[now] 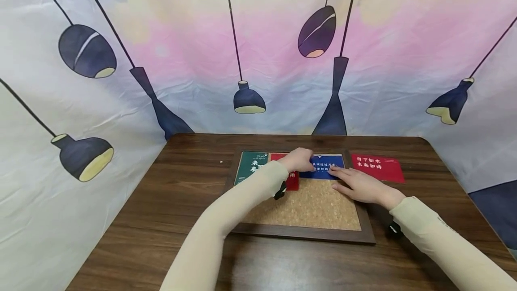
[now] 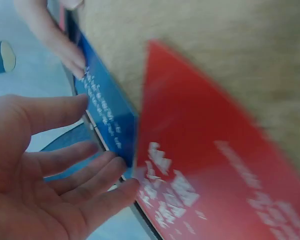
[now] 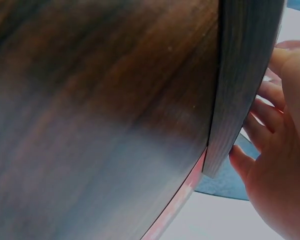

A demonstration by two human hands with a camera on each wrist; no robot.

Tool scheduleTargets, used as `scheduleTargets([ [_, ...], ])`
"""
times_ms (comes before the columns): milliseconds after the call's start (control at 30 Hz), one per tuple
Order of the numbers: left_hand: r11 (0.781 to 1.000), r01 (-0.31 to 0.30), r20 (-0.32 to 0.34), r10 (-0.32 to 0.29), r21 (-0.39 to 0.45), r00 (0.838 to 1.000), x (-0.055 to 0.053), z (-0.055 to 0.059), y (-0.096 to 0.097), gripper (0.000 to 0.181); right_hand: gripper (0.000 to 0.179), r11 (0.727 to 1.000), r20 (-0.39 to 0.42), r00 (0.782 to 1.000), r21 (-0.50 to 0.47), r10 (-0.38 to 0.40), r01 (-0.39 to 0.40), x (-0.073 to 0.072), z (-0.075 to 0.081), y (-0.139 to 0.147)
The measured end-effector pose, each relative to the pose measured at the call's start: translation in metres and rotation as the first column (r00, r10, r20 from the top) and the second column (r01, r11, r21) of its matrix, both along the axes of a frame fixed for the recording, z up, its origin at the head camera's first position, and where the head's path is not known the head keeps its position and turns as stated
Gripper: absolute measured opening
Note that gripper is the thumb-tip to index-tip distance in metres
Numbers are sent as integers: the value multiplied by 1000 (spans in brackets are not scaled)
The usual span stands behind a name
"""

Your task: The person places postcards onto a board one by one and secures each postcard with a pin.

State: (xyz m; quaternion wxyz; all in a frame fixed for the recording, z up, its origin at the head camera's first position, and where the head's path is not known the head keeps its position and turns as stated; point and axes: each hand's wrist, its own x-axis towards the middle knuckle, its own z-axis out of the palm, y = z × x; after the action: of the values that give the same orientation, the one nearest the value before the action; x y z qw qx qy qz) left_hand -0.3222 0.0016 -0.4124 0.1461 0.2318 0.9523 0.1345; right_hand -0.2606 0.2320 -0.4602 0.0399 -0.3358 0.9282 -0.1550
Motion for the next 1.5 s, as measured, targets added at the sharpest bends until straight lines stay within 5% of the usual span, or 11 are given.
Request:
scheduleTargets([
  [500, 997, 5, -71, -11, -81, 997, 37, 8, -46, 57, 64, 999, 5, 1000, 34, -8, 7, 0, 0, -1],
  [900, 996, 10, -90, -18, -94, 996, 41, -14, -58, 60, 62, 999, 3, 1000, 36, -7, 7, 3, 2, -4],
  [1500, 992, 54, -181, -75, -115, 981, 46, -25, -61, 57, 60, 999, 2, 1000, 37, -16, 16, 5, 5, -3],
])
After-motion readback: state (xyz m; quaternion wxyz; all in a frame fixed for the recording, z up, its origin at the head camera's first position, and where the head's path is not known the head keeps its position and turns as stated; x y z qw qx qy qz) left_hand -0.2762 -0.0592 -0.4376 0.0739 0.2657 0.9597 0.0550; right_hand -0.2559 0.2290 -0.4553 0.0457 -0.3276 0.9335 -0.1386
